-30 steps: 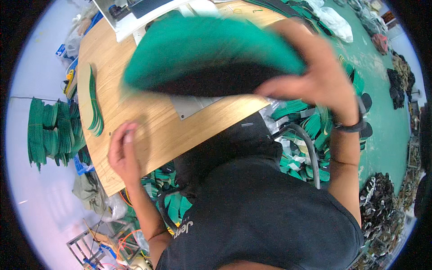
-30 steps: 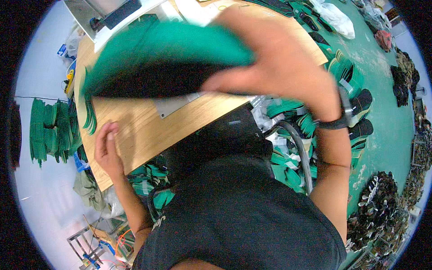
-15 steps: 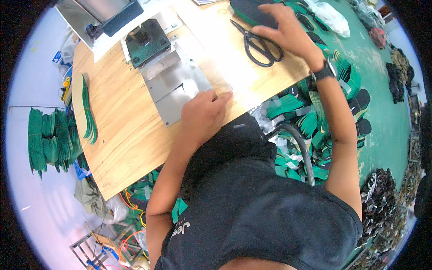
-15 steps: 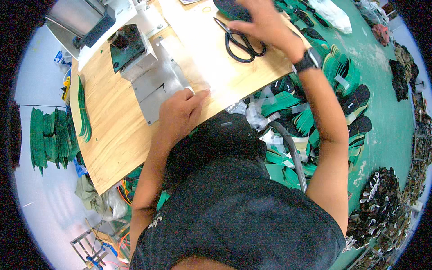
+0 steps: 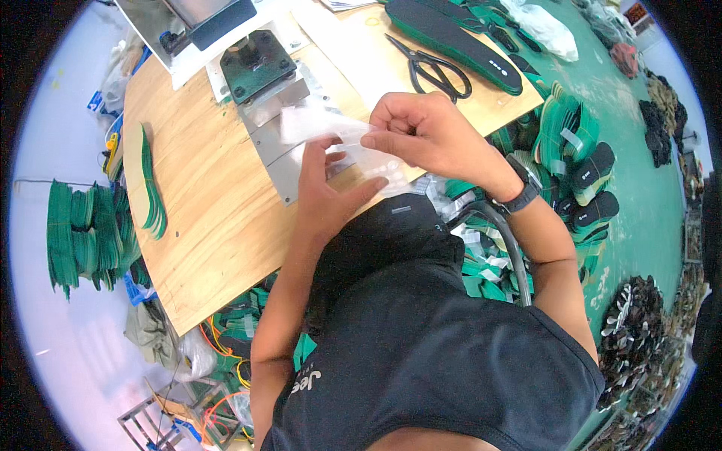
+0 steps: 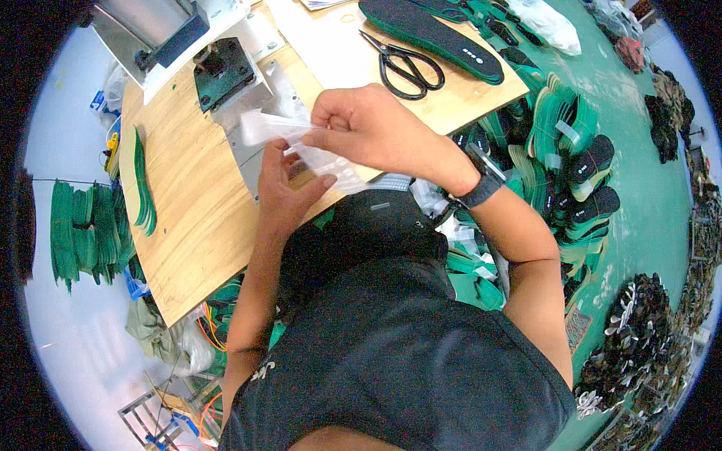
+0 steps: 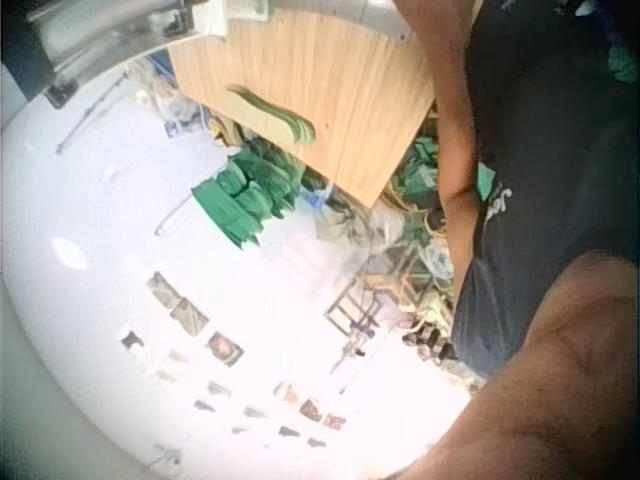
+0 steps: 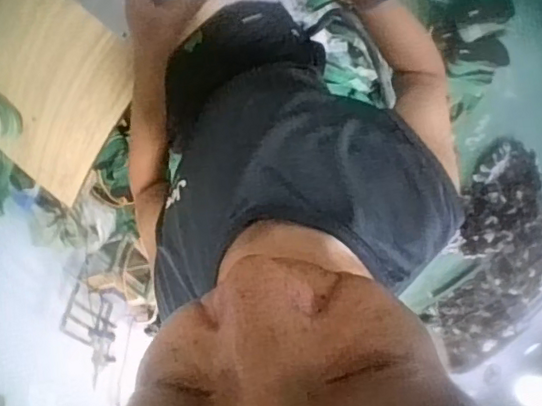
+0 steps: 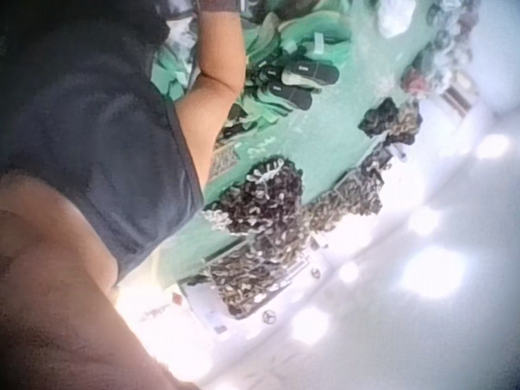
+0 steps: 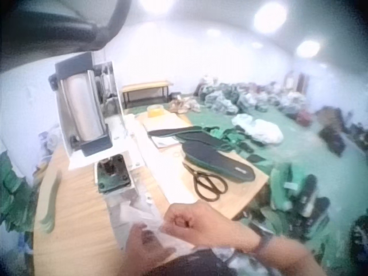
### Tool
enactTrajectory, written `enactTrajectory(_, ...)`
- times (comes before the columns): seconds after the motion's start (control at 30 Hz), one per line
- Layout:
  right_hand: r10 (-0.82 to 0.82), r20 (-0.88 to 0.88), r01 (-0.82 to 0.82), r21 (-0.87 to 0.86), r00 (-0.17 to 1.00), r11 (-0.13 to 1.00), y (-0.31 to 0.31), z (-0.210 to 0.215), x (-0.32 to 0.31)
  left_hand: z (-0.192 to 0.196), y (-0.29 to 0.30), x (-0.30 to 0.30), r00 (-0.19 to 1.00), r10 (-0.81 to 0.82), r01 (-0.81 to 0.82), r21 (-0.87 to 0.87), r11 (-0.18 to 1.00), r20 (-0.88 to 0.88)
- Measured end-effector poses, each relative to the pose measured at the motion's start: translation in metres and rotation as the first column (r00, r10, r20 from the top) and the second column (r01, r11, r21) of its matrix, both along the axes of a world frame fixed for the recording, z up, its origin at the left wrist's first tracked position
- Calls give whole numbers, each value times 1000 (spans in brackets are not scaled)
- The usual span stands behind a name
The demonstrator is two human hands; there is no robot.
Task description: The person handles a stack of green and black shoe insoles, placing them one at a time on a workspace to peel and apply circular labels from a sheet to the heel area. They use scissors to cut sections of the label sheet as they work.
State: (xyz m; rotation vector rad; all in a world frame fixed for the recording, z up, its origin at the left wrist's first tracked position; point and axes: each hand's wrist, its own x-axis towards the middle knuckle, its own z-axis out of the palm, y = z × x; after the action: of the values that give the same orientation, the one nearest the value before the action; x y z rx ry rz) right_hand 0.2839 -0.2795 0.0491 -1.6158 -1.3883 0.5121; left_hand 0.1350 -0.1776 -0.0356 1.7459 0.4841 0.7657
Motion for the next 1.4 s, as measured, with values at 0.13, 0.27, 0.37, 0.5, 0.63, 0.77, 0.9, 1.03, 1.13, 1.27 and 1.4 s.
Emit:
enactTrajectory(0.13,-26,-337,34,18,941,999,-8,15,-9,4,-17,2,976,-28,110,-379,919,216)
enactTrajectory(0.27,-292,-254,352,236,922,906,6,-26,50,-2,-9,-2,983,-18,119,-560,820,183)
enactTrajectory(0.37,-562,303,534,176,770,827,-8,-66,110,-4,-6,-2,983,49,66,-596,800,176)
enactTrajectory(0.5,-491,641,533,147,590,833,-9,-86,125,-7,-3,-8,991,39,45,-589,807,128)
enactTrajectory(0.63,-401,649,576,-70,647,815,-1,-64,122,-5,-1,-8,987,8,94,-608,788,163)
enactTrajectory(0.77,-438,378,506,-100,816,857,-25,-64,128,11,-2,-7,981,-55,164,-647,745,185)
enactTrajectory(0.9,-464,-117,475,99,878,875,-69,-46,60,14,-1,-8,979,-152,202,-656,727,133)
enactTrajectory(1.03,-43,-811,175,74,584,982,-95,-46,0,17,-5,-3,976,-130,216,-677,704,177)
enactTrajectory(1.13,31,-876,70,74,481,995,-97,-72,-35,6,3,-7,958,-106,262,-658,705,268)
enactTrajectory(1.27,85,-924,-90,56,373,994,-103,-72,-45,3,10,-12,961,-30,207,-638,741,277)
enactTrajectory(1.4,55,-895,-199,-39,443,979,-109,-82,-43,16,11,-19,996,-19,69,-626,776,86)
